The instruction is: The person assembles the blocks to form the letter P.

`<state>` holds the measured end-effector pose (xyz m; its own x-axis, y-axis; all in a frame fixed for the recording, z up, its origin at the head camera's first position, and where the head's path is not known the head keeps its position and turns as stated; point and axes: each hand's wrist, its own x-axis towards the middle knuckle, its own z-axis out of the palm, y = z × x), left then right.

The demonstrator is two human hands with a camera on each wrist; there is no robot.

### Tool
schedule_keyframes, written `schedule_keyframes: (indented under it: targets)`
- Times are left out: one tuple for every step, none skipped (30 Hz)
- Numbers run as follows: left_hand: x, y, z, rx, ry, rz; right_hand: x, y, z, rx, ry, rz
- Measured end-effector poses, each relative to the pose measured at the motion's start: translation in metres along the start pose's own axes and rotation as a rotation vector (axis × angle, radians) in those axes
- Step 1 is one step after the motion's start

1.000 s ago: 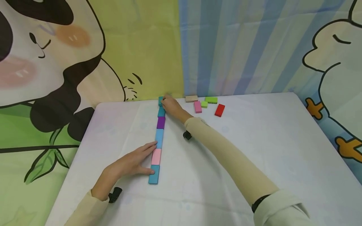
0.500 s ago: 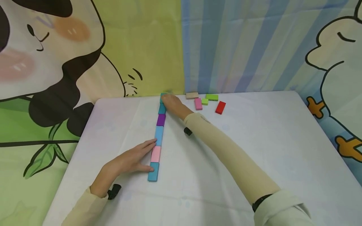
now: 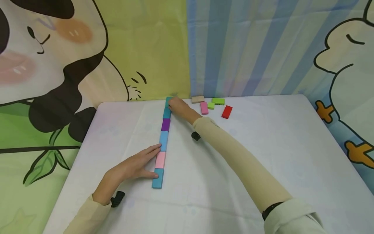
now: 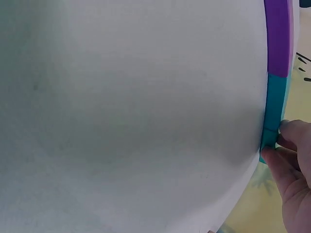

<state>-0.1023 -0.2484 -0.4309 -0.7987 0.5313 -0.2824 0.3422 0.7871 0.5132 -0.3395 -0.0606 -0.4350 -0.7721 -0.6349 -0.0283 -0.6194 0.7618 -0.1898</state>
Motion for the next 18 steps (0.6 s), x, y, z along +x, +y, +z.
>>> schedule_keyframes:
  targets:
    - [0.0,0.0,0.0,0.0,0.0,0.0,0.0,-0.001,0.0,0.004,0.0,-0.002]
    - [0.0,0.0,0.0,0.002,0.0,0.0,-0.001,-0.002,-0.001,0.007,0.0,-0.003]
    - [0.0,0.0,0.0,0.004,0.002,0.0,-0.002,-0.003,-0.001,0.01,0.0,-0.002]
    - [0.0,0.0,0.0,0.004,0.001,0.002,-0.004,-0.002,-0.001,0.007,0.0,0.001]
    - [0.001,0.001,0.001,0.003,0.001,0.004,-0.007,-0.002,-0.003,0.012,0.003,0.004]
    - [0.001,0.001,0.002,0.001,0.001,0.006,-0.01,0.0,-0.004,0.014,0.017,-0.001]
    - [0.001,0.002,0.002,-0.001,0.001,0.009,-0.014,0.003,-0.006,0.015,0.027,-0.006]
    - [0.001,0.002,0.002,-0.002,0.001,0.01,-0.019,0.007,-0.009,0.01,0.04,-0.012]
    - [0.002,0.002,0.002,-0.002,0.001,0.011,-0.025,0.012,-0.013,0.006,0.049,-0.014]
    - [0.002,0.003,0.003,-0.006,0.0,0.012,-0.032,0.019,-0.017,-0.001,0.056,-0.007]
    - [0.002,0.003,0.003,-0.007,0.0,0.013,-0.039,0.027,-0.022,-0.012,0.058,0.004]
    - [0.002,0.003,0.002,-0.005,0.001,0.013,-0.047,0.036,-0.026,-0.032,0.058,0.017]
    - [0.002,0.003,0.002,-0.005,0.001,0.012,-0.056,0.045,-0.029,-0.039,0.038,0.042]
    - [0.002,0.003,0.002,-0.002,0.002,0.011,-0.066,0.054,-0.031,-0.054,0.013,0.063]
    - [0.002,0.003,0.002,0.0,0.002,0.009,-0.075,0.063,-0.032,-0.06,-0.022,0.09]
    - [0.002,0.002,0.001,-0.004,0.001,0.007,-0.084,0.071,-0.03,-0.074,-0.048,0.102]
    - [0.002,0.002,0.002,-0.002,0.001,0.005,-0.092,0.078,-0.028,-0.077,-0.06,0.099]
    - [0.002,0.001,0.002,-0.003,0.0,0.004,-0.099,0.083,-0.024,-0.074,-0.064,0.088]
